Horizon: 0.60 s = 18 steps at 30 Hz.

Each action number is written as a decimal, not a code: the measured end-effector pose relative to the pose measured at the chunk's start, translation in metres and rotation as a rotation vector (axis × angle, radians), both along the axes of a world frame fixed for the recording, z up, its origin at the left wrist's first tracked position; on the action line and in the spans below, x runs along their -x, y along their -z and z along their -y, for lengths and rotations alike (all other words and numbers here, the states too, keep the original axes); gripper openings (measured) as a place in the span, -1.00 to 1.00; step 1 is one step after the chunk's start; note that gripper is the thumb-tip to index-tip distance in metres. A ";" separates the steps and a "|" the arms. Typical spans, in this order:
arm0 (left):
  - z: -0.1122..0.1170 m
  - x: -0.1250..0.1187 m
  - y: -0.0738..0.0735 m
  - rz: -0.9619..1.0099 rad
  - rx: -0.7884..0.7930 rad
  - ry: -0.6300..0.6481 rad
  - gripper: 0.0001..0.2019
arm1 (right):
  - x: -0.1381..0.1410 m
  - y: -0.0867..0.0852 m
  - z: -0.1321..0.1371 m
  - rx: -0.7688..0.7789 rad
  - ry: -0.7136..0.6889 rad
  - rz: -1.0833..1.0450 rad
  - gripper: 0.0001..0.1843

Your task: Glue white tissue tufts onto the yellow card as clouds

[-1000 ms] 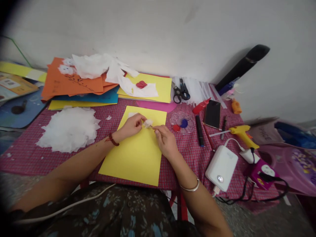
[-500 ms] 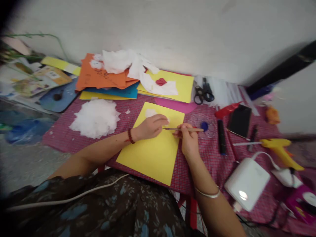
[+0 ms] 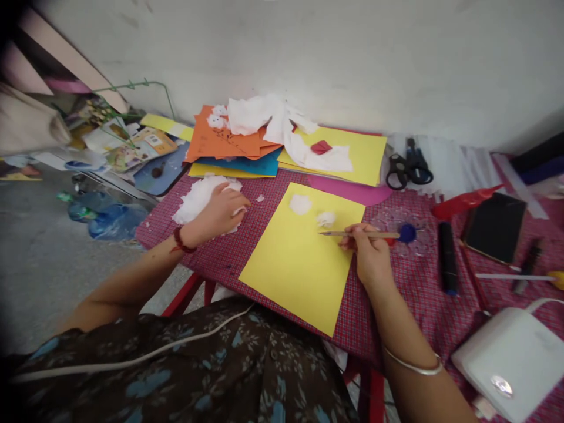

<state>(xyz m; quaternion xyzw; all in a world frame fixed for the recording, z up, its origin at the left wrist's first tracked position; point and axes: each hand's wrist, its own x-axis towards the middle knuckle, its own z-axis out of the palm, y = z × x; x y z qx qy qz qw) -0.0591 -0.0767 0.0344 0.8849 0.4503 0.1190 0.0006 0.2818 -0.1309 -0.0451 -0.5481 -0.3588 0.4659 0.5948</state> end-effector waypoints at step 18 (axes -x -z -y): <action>0.010 0.019 0.046 0.303 0.154 -0.603 -0.86 | 0.001 -0.001 0.001 -0.033 -0.058 0.055 -0.71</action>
